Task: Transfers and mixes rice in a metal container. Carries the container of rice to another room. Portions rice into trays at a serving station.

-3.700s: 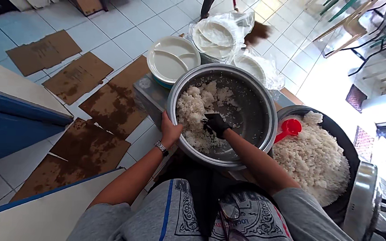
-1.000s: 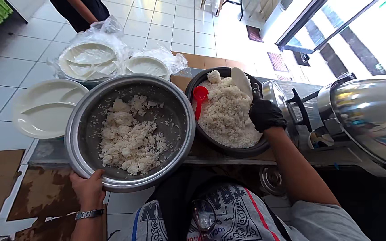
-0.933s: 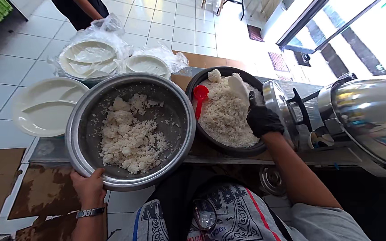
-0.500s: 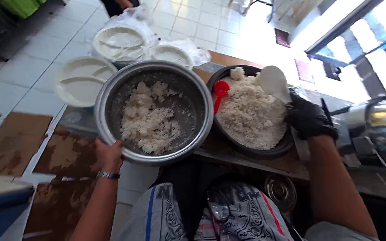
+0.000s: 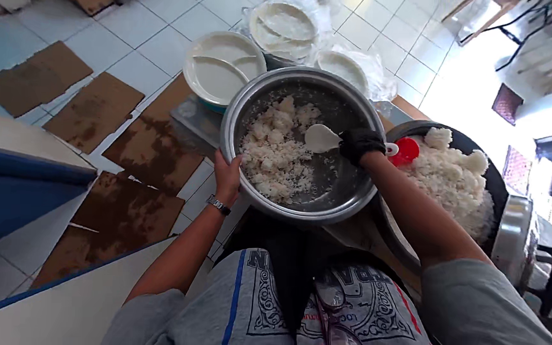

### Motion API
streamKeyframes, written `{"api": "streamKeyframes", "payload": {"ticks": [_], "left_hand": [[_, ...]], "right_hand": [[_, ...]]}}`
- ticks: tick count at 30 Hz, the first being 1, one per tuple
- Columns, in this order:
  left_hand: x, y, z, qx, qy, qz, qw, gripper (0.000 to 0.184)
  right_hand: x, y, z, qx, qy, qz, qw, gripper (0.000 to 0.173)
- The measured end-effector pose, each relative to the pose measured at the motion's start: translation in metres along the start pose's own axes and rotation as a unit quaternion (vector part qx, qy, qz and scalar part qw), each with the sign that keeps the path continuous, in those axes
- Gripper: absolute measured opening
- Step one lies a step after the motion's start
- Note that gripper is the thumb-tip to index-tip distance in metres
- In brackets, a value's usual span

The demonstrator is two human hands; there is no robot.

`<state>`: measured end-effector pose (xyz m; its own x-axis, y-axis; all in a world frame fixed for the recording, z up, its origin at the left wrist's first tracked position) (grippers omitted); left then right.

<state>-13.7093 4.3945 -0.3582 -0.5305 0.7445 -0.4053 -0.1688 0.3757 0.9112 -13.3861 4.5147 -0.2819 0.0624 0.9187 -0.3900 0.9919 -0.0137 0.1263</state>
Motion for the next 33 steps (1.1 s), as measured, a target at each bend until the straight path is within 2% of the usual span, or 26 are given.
{"api": "streamKeyframes", "payload": {"ticks": [2, 6, 8, 10, 13, 16, 20, 24, 29, 33], "left_hand": [[-0.003, 0.0, 0.0, -0.014, -0.006, -0.013, 1.0, 0.056], [-0.006, 0.001, 0.0, -0.001, 0.012, -0.022, 1.0, 0.055], [-0.005, 0.002, 0.0, 0.006, 0.006, -0.017, 1.0, 0.056], [-0.006, 0.004, -0.002, 0.032, -0.001, 0.001, 0.999, 0.057], [-0.006, 0.003, -0.003, 0.048, -0.01, 0.014, 0.999, 0.059], [-0.005, 0.001, -0.003, 0.037, -0.009, 0.016, 0.999, 0.059], [-0.004, -0.002, -0.003, 0.011, -0.02, 0.014, 1.0, 0.057], [-0.005, -0.001, -0.003, -0.02, -0.035, 0.02, 0.999, 0.061], [-0.005, 0.0, -0.002, -0.026, -0.031, 0.018, 0.999, 0.06], [-0.004, 0.0, 0.0, -0.024, -0.02, 0.018, 0.999, 0.059]], "right_hand": [[0.016, -0.024, 0.017, -0.001, -0.036, -0.045, 0.998, 0.033], [0.015, -0.092, 0.061, 0.045, -0.094, -0.13, 0.986, 0.033], [-0.001, -0.125, 0.074, 0.055, -0.112, -0.137, 0.983, 0.029], [-0.013, -0.137, 0.076, 0.077, -0.122, -0.109, 0.984, 0.025], [-0.019, -0.137, 0.077, 0.104, -0.121, -0.096, 0.982, 0.022], [-0.015, -0.129, 0.087, 0.187, -0.125, -0.089, 0.97, 0.021], [-0.014, -0.116, 0.094, 0.326, -0.148, -0.058, 0.932, 0.018], [-0.024, -0.094, 0.071, 0.411, -0.139, -0.021, 0.901, 0.017], [-0.032, -0.054, 0.04, 0.42, -0.089, 0.008, 0.903, 0.021], [-0.038, -0.033, 0.035, 0.385, -0.073, 0.024, 0.92, 0.019]]}}
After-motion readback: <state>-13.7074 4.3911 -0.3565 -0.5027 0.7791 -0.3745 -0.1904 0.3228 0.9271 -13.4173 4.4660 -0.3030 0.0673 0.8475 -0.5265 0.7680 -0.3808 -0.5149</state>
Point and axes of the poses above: each hand's wrist, its own x-axis towards the middle knuckle, its own z-axis out of the palm, y = z × x, the point moved 7 cm from there along x, towards the middle knuckle, and after that the axes turned 9 degrees about y, right-handed, at the moved point
